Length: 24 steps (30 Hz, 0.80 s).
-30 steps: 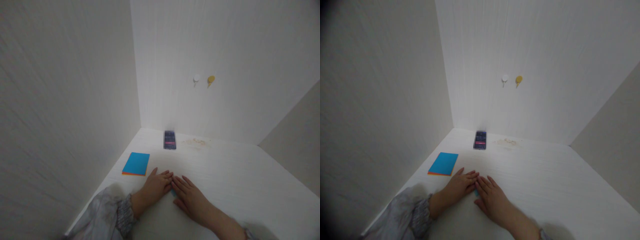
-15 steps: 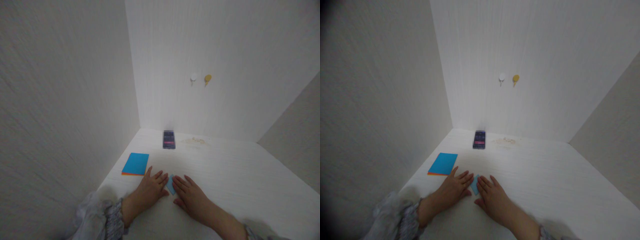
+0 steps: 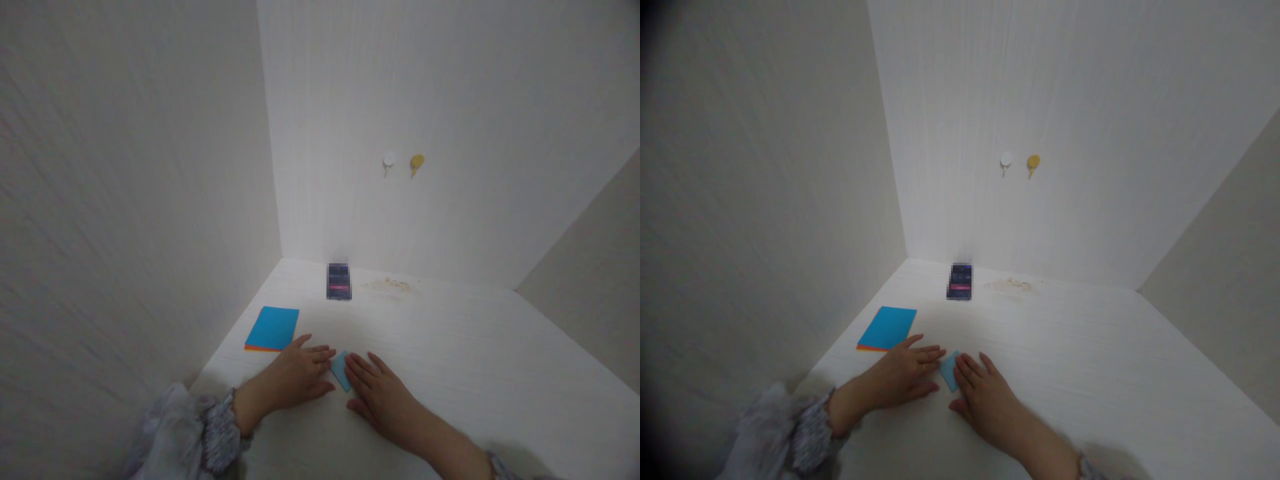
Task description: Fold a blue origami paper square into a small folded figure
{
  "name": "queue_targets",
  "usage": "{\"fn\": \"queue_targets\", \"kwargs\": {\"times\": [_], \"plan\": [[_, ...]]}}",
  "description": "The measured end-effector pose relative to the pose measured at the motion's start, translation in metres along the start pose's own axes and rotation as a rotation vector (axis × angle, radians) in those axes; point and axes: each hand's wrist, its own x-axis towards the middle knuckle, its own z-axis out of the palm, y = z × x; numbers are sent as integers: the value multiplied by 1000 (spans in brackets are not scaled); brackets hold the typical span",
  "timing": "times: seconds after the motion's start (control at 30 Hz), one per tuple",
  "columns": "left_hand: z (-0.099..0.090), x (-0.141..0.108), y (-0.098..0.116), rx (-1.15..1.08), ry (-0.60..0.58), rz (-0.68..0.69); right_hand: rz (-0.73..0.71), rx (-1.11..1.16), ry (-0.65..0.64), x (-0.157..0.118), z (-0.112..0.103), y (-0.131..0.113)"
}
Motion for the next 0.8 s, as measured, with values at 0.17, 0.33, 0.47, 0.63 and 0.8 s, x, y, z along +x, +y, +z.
{"fn": "queue_targets", "kwargs": {"times": [0.17, 0.33, 0.47, 0.63, 0.8], "plan": [[5, 10, 2, -23, -32, 96, -10, 5, -32, 2, 4, 3], [9, 10, 3, -30, -117, 122, -49, -6, -33, 2, 11, 10], [9, 7, 2, -37, -134, 119, -107, 1, -55, 0, 9, 17], [11, 6, 2, -43, -119, 120, -164, 58, -148, -6, -1, 21], [9, 8, 1, -57, -121, 143, -147, 132, -174, -12, -13, 19]]}}
